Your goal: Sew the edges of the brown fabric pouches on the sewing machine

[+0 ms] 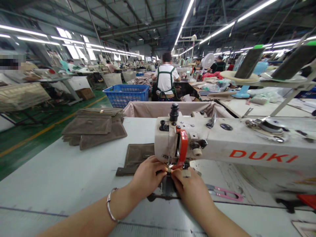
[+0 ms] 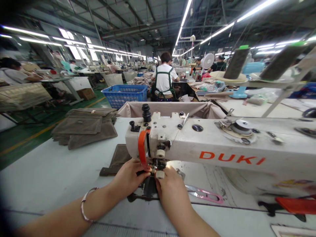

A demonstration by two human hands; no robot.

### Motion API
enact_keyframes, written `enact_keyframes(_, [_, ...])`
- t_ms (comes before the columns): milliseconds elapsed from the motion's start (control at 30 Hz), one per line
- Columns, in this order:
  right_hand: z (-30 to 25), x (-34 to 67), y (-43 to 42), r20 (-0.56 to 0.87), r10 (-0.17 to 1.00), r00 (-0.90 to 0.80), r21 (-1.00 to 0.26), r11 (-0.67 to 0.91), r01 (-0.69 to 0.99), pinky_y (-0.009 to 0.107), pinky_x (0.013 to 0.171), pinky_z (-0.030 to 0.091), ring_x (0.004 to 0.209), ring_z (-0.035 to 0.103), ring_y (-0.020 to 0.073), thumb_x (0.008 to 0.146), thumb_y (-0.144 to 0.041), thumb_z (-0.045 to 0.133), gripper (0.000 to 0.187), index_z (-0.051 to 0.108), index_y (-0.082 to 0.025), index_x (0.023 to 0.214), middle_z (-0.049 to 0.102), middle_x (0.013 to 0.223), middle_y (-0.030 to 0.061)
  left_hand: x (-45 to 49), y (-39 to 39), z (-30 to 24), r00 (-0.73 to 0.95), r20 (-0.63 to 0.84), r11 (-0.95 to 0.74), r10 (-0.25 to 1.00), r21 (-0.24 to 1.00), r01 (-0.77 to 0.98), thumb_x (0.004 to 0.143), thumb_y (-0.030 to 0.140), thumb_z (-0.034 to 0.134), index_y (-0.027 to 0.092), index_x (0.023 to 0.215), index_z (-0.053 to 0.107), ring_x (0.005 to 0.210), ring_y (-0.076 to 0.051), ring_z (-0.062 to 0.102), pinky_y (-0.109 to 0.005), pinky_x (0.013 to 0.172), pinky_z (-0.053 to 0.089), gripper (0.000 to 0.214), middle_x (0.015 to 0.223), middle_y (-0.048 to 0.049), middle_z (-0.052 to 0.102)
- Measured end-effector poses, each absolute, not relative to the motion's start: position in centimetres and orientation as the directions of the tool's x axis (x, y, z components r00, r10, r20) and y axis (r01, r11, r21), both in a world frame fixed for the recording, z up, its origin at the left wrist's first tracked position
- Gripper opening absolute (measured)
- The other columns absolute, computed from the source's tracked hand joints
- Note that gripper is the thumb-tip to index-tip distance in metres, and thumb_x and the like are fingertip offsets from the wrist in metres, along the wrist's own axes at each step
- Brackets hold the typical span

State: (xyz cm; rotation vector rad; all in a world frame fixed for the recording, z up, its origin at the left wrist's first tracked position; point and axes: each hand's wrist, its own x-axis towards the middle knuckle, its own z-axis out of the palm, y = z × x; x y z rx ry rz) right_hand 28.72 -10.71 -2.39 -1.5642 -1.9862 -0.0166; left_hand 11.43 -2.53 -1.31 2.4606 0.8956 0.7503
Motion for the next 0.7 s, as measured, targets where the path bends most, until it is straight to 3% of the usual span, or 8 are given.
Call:
enact_keyframes(500, [-2.8,27.9,-10.6,0.485,0.873,-0.044,-0.376,0.254,0.891,0.025,0.071,0.046,0.081,0.059,0.0181,0.083,-0.004,0.059,0.017,0.063,-0.021,0.083,0.064,0.087,0.0025,11.2,-2.6,-1.3,0.645,0.308,-0.680,0.699,0.564,0.468,0.078,0.005,0.064,0.026,0.085,0.073,0.093,-0.020,0.066,-0.031,0.085,0.053,0.023,0.096,0.0001,0.071])
enact_keyframes(633, [-2.9,27.9,-10.6,0.498,0.866,-0.042,-0.369,0.255,0.894,0.026,0.071,0.048,0.083,0.061,0.0189,0.084,-0.007,0.058,0.017,0.064,-0.022,0.088,0.065,0.090,0.0027,11.1,-2.0,-1.6,0.653,0.301,-0.700,0.696,0.488,0.522,0.080,0.009,0.062,0.027,0.086,0.073,0.096,-0.021,0.067,-0.031,0.088,0.054,0.022,0.101,0.0009,0.072])
enact_keyframes(700, [-2.7,28.0,-10.7,0.504,0.863,-0.043,-0.364,0.258,0.895,0.025,0.072,0.049,0.085,0.062,0.0191,0.084,-0.007,0.057,0.020,0.064,-0.023,0.094,0.066,0.092,0.0030,10.7,-1.8,-1.8,0.671,0.325,-0.739,0.666,0.406,0.537,0.079,0.015,0.066,0.030,0.097,0.073,0.102,-0.024,0.066,-0.033,0.091,0.054,0.024,0.110,0.0004,0.071])
